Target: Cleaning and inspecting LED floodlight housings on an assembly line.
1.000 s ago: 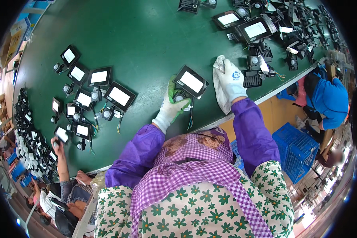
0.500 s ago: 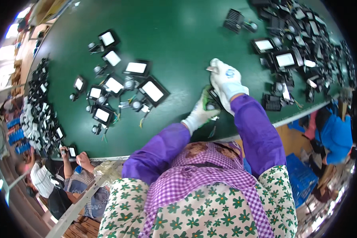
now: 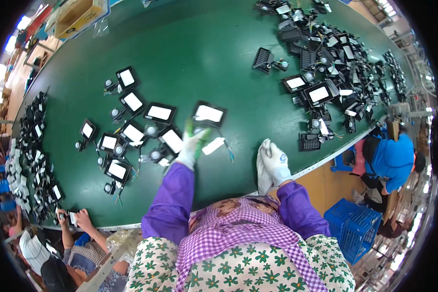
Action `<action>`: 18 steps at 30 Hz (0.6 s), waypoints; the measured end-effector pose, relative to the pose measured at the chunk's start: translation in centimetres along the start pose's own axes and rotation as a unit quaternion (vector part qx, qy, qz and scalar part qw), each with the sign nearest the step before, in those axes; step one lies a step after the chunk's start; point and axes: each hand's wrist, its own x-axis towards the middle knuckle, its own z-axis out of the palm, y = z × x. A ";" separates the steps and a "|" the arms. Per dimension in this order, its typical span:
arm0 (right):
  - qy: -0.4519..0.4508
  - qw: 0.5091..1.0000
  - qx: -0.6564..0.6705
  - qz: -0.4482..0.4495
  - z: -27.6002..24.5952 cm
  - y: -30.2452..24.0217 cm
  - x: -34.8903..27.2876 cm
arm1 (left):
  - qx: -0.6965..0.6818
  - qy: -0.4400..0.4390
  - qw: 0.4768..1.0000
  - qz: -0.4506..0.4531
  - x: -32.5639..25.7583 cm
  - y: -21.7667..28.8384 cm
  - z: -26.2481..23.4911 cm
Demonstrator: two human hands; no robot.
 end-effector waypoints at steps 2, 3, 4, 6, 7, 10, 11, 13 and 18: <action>0.017 1.000 0.003 -0.013 0.5 -0.1 -0.6 | -0.075 0.030 0.996 0.040 0.3 0.7 -4.1; 0.022 1.000 0.006 0.000 0.5 0.2 -0.7 | -0.064 0.043 0.996 0.039 -0.2 1.9 -5.2; 0.027 1.000 0.010 0.011 0.2 0.4 -0.6 | -0.054 0.055 0.996 0.041 -0.9 3.3 -5.9; 0.038 0.999 0.023 0.014 -0.4 1.2 0.3 | -0.022 0.109 0.992 0.053 -2.0 5.4 -7.8; 0.045 0.998 0.031 0.020 -0.8 1.8 0.9 | -0.027 0.112 0.990 0.078 -2.0 6.1 -9.3; 0.069 0.997 -0.021 -0.025 -2.4 4.9 2.6 | 0.136 0.269 0.940 0.157 -2.7 7.2 -7.5; 0.075 0.996 -0.034 -0.042 -2.8 6.2 3.0 | 0.361 0.357 0.829 0.233 -3.2 7.3 -5.7; 0.023 0.996 -0.072 -0.038 -3.7 7.5 3.5 | 0.665 0.426 0.517 0.330 -4.0 8.6 1.6; -0.029 0.998 -0.050 -0.033 -4.7 8.1 3.8 | 0.547 -0.162 0.735 0.368 2.3 5.5 24.7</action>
